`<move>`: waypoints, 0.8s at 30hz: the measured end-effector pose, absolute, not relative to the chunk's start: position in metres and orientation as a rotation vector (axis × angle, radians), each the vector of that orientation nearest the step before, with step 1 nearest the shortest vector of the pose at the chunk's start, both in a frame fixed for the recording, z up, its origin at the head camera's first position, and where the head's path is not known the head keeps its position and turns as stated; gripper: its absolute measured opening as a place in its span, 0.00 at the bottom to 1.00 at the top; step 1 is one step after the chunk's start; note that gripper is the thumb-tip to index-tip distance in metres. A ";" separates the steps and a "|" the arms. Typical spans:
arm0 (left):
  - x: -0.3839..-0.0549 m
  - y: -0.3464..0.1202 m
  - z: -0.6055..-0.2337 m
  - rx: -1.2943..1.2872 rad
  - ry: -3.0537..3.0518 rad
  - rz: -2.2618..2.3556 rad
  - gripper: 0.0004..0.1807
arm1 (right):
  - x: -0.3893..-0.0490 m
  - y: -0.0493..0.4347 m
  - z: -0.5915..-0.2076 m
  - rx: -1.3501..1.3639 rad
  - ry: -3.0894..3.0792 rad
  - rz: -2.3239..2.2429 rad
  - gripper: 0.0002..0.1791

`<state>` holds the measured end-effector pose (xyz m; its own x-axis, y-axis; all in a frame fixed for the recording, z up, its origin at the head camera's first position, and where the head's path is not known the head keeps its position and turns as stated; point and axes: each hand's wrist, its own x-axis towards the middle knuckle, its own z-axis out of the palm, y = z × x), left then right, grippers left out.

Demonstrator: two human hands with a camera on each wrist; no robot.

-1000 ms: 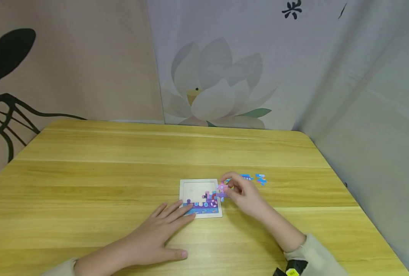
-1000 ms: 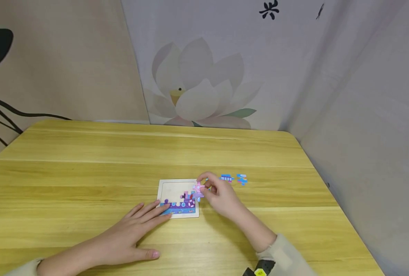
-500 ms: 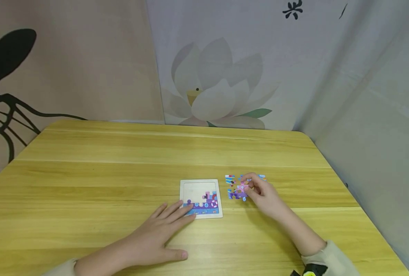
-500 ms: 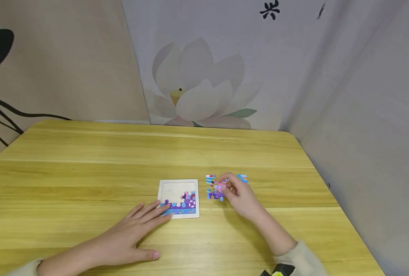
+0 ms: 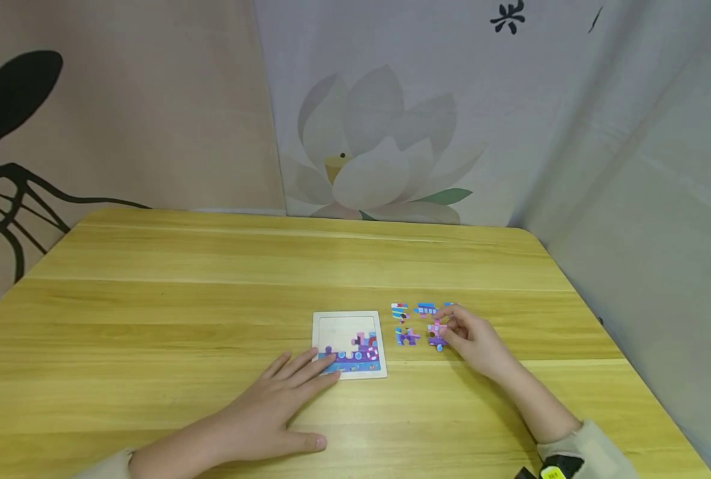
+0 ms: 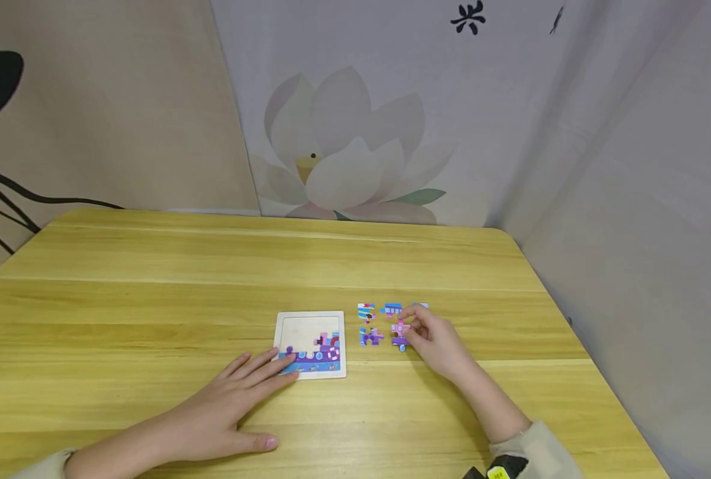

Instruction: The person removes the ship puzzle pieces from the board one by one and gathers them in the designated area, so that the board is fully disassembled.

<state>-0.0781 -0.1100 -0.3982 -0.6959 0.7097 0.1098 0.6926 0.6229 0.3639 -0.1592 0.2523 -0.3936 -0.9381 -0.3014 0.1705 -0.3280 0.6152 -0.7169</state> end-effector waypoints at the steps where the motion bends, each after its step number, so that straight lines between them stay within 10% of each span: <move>1: -0.078 -0.110 -0.398 1.205 2.788 0.595 0.45 | -0.160 0.253 -0.394 0.543 -2.798 1.238 0.12; 24: -0.077 -0.110 -0.399 1.226 2.813 0.612 0.45 | -0.165 0.247 -0.396 0.504 -2.928 0.923 0.10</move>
